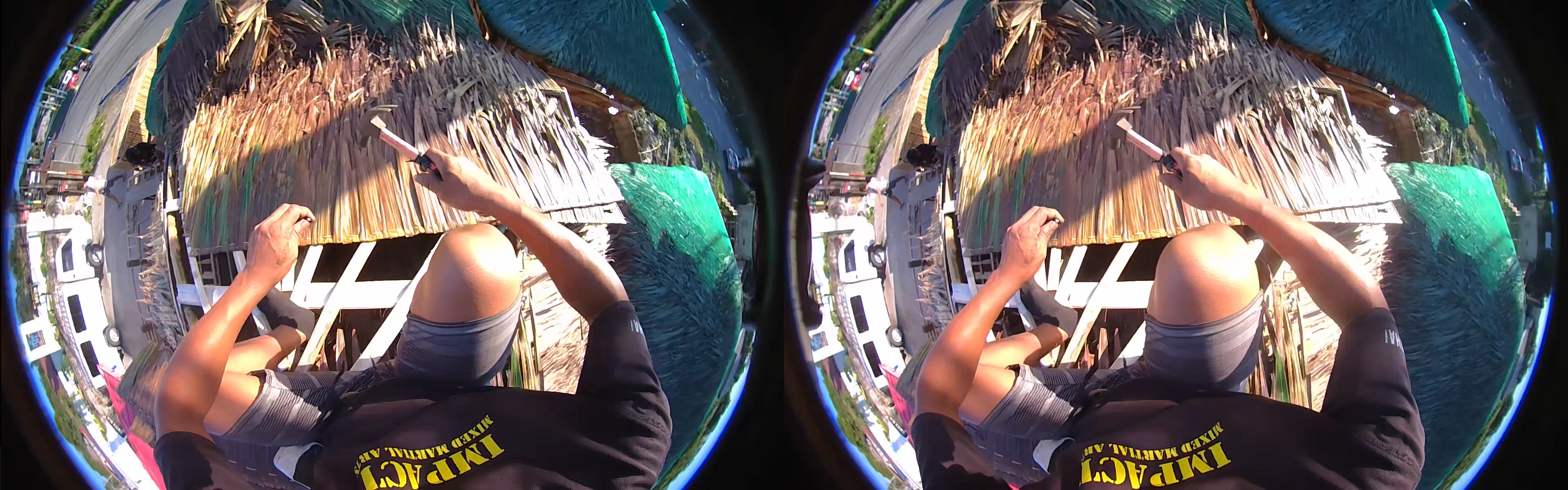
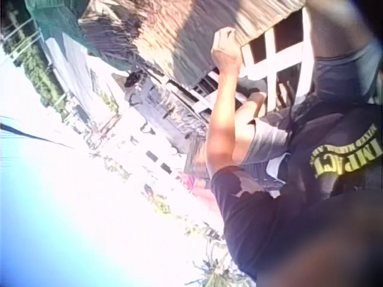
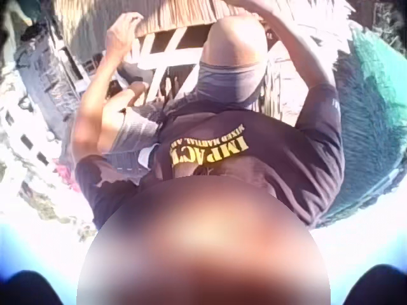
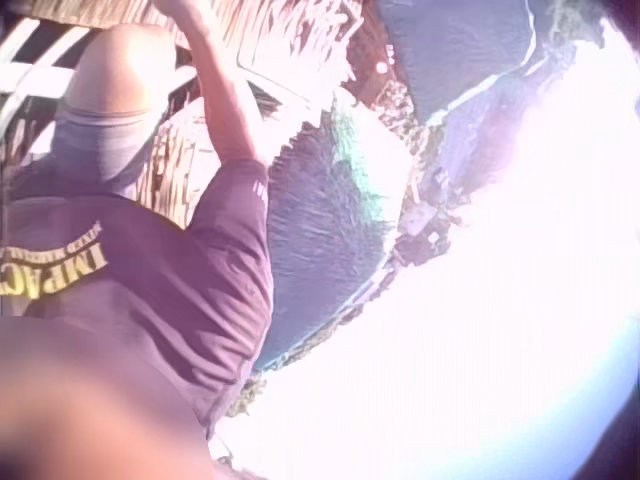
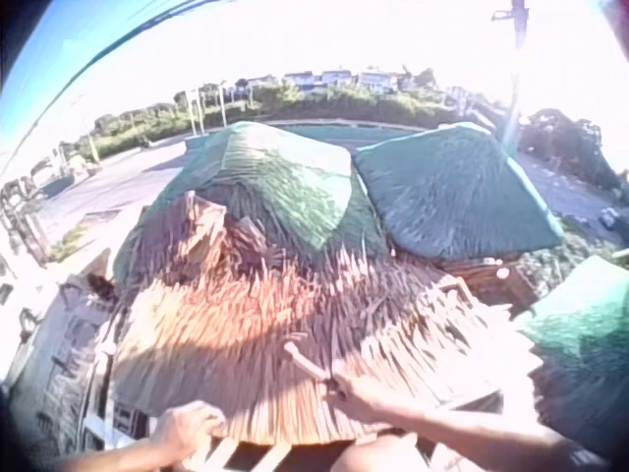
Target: The person secures bundles of dried palm fronds to a white wooden roof frame using a hammer and nails. They then use a hand saw to trim the fronds flush with the frame. The person works on a rooftop under bright sunlight.
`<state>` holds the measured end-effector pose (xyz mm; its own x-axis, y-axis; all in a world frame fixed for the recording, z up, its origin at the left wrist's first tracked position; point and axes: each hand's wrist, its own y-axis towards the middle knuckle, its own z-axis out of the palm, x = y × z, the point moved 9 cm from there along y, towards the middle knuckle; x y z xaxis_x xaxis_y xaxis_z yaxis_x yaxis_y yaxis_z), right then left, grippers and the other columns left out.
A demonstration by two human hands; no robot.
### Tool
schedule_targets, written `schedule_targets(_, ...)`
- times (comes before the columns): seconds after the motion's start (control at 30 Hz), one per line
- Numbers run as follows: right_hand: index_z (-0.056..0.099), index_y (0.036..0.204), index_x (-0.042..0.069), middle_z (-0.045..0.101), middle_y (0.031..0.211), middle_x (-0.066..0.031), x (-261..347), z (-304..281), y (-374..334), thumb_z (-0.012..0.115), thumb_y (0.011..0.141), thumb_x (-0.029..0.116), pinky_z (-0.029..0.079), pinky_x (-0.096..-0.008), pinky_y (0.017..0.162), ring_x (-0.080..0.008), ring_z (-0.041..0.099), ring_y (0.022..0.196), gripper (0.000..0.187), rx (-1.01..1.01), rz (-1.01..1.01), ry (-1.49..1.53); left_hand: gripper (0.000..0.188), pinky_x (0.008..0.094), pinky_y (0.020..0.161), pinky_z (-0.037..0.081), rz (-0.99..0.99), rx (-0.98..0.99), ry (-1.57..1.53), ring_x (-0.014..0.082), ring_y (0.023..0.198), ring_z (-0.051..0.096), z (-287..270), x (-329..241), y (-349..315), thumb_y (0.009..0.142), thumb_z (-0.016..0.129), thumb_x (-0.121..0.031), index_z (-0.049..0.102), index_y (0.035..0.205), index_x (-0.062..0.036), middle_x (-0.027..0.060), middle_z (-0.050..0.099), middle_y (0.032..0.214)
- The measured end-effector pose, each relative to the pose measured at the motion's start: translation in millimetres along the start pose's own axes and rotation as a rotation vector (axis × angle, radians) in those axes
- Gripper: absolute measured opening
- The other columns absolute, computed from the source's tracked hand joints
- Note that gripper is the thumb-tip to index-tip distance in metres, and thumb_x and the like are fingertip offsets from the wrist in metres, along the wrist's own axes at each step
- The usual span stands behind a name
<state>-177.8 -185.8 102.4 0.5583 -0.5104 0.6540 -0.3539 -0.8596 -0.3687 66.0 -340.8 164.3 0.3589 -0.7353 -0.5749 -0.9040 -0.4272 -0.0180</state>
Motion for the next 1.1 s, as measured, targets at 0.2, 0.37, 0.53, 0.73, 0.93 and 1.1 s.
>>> schedule_targets(0.2,0.058,0.103,0.001,0.068,0.085,-0.0223,-274.3,81.8,-73.2,0.072,0.087,0.032,0.052,-0.0482,0.076,-0.0407,0.068,0.084,0.037,-0.246,0.528,0.19,0.027,0.0434,0.08,0.054,0.049,0.377,-0.205,0.0359,0.089,0.069,239.0,8.3,74.0,0.09,0.06,-0.011,0.063,0.115,-0.0033,0.0197,0.069,0.095)
schedule_targets(0.37,0.057,0.104,0.003,0.068,0.091,-0.0135,-374.7,166.1,-75.1,0.081,0.079,0.033,0.052,-0.0434,0.082,-0.0297,0.069,0.096,0.046,-0.462,0.986,0.452,0.025,0.0385,0.077,0.054,-0.21,0.451,-0.314,0.0292,0.084,0.071,342.4,29.4,70.6,0.086,0.065,-0.014,0.068,0.109,-0.0037,0.0166,0.071,0.088)
schedule_targets(0.53,0.054,0.104,0.009,0.067,0.092,-0.0135,-387.8,196.8,-39.9,0.08,0.077,0.03,0.05,-0.0454,0.08,-0.0354,0.066,0.09,0.044,-0.636,1.139,0.493,0.02,0.0423,0.077,0.054,-0.376,0.495,-0.263,0.0344,0.086,0.071,364.6,56.6,47.8,0.085,0.066,-0.017,0.07,0.102,-0.0068,0.0174,0.072,0.091)
schedule_targets(0.73,0.053,0.113,0.01,0.068,0.092,-0.0162,-376.6,184.3,-48.0,0.072,0.081,0.023,0.052,-0.0457,0.077,-0.0357,0.068,0.09,0.039,-0.563,1.093,0.456,0.018,0.0434,0.074,0.053,-0.274,0.35,-0.315,0.0367,0.084,0.07,371.1,52.0,64.4,0.086,0.066,-0.018,0.069,0.101,-0.0085,0.019,0.071,0.086)
schedule_targets(0.93,0.053,0.11,0.009,0.068,0.084,-0.018,-362.8,194.7,-64.5,0.068,0.086,0.019,0.052,-0.0475,0.073,-0.0375,0.069,0.08,0.03,-0.581,0.98,0.55,0.015,0.0418,0.073,0.053,-0.327,0.367,-0.403,0.0326,0.081,0.07,424.9,35.8,80.7,0.086,0.067,-0.016,0.069,0.099,-0.0086,0.016,0.07,0.081)
schedule_targets(1.1,0.052,0.107,0.003,0.065,0.076,-0.0108,-364.8,198.9,-73.3,0.072,0.089,0.022,0.054,-0.0348,0.06,-0.0182,0.069,0.062,0.033,-0.607,0.941,0.627,0.012,0.0408,0.078,0.052,-0.25,0.334,-0.369,0.0305,0.091,0.066,466.0,31.1,79.4,0.081,0.068,-0.008,0.07,0.093,-0.0114,0.0094,0.064,0.096)
